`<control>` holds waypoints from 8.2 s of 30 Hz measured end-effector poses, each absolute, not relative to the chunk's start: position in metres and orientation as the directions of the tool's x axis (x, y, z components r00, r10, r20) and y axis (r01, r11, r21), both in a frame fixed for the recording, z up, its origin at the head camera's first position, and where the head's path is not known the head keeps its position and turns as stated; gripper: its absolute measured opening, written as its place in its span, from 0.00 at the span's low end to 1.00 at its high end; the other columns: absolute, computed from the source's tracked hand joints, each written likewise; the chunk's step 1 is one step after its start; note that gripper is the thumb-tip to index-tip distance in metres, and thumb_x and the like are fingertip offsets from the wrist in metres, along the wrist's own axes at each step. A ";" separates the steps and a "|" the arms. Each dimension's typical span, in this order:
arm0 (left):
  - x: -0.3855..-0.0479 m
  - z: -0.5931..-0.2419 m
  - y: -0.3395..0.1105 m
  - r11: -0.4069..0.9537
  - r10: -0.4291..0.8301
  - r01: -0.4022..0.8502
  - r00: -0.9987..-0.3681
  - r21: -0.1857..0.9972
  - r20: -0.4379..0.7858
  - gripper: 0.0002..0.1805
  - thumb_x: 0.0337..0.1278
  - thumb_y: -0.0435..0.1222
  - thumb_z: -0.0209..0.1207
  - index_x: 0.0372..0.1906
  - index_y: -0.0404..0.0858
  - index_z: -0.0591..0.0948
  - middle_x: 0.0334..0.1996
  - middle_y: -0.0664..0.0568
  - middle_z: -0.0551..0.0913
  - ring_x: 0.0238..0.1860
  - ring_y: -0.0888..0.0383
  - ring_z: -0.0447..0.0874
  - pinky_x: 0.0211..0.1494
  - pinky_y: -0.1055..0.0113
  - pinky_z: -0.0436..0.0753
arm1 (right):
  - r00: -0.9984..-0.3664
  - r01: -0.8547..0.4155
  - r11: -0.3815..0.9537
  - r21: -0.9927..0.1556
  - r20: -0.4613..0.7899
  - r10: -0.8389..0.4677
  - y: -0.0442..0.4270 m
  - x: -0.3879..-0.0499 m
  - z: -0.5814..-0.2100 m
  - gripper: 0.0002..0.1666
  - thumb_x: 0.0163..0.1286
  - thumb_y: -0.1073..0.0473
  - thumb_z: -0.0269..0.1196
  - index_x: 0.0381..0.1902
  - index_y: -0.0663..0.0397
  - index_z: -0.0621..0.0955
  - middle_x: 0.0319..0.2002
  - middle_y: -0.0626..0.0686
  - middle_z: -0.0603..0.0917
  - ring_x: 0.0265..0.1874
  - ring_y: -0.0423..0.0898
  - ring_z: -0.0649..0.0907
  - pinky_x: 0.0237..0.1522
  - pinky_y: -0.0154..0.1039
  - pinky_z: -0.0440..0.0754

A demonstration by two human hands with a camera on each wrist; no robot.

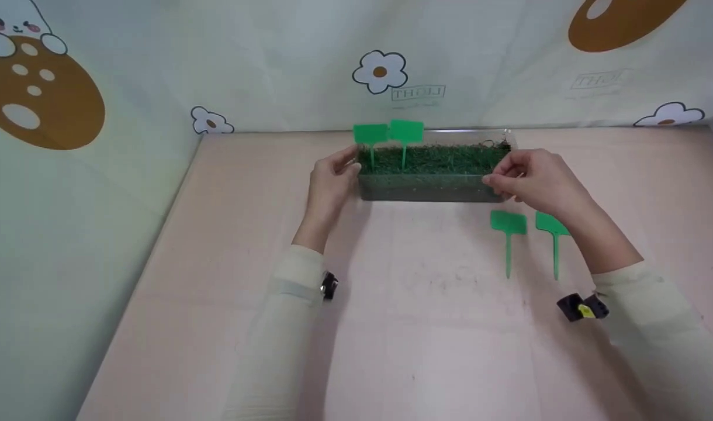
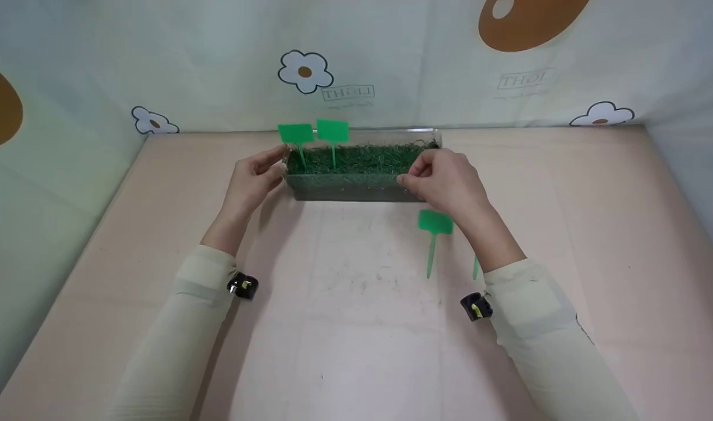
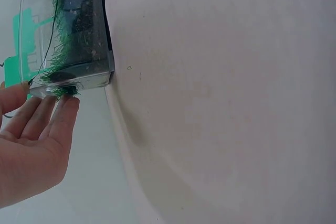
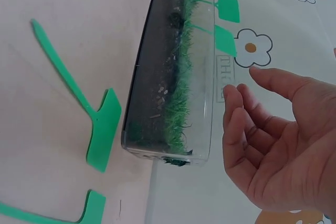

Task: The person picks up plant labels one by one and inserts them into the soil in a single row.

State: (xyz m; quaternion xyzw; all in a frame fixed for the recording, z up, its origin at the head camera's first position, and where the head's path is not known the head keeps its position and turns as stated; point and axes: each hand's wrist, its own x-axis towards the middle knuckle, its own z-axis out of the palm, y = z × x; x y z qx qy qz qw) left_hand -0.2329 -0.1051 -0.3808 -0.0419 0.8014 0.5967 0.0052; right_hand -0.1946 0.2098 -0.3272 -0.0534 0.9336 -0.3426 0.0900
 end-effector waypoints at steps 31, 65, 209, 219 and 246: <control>-0.233 -0.380 -0.106 0.265 -0.050 -0.083 -0.996 0.960 -0.073 0.23 0.72 0.33 0.55 0.69 0.42 0.74 0.68 0.51 0.77 0.69 0.58 0.74 0.66 0.69 0.79 | -0.837 0.000 0.937 -0.348 -0.512 -0.190 0.237 -0.180 -0.357 0.15 0.64 0.50 0.69 0.27 0.57 0.85 0.20 0.48 0.81 0.23 0.44 0.77 0.25 0.36 0.72; -0.232 -0.381 -0.106 0.267 -0.045 -0.066 -0.997 0.961 -0.056 0.23 0.72 0.33 0.54 0.69 0.42 0.74 0.68 0.50 0.76 0.70 0.57 0.73 0.68 0.68 0.78 | -0.872 -0.015 0.851 -0.525 -0.410 -0.268 0.225 -0.173 -0.365 0.11 0.64 0.60 0.68 0.43 0.60 0.85 0.34 0.53 0.86 0.33 0.45 0.80 0.33 0.36 0.75; -0.234 -0.380 -0.102 0.254 -0.056 -0.086 -0.996 0.963 -0.074 0.23 0.71 0.32 0.56 0.68 0.42 0.75 0.67 0.51 0.77 0.70 0.58 0.73 0.69 0.68 0.77 | -0.997 0.004 0.721 -0.693 -0.060 -0.053 0.148 -0.265 -0.356 0.14 0.72 0.58 0.62 0.48 0.62 0.82 0.40 0.59 0.84 0.33 0.46 0.78 0.34 0.37 0.74; -0.234 -0.379 -0.102 0.258 -0.055 -0.072 -0.997 0.963 -0.059 0.22 0.71 0.32 0.56 0.68 0.42 0.76 0.67 0.50 0.78 0.69 0.58 0.74 0.68 0.68 0.78 | -0.996 0.031 0.672 -0.740 -0.076 -0.037 0.158 -0.263 -0.348 0.09 0.73 0.60 0.60 0.45 0.61 0.78 0.47 0.62 0.85 0.37 0.46 0.82 0.36 0.33 0.77; -0.234 -0.380 -0.104 0.256 -0.049 -0.058 -0.998 0.965 -0.047 0.23 0.72 0.32 0.55 0.69 0.41 0.74 0.68 0.50 0.77 0.69 0.57 0.74 0.69 0.67 0.77 | -0.999 0.043 0.652 -0.757 -0.049 0.009 0.198 -0.244 -0.326 0.13 0.71 0.54 0.63 0.47 0.56 0.82 0.39 0.48 0.83 0.34 0.44 0.81 0.37 0.31 0.83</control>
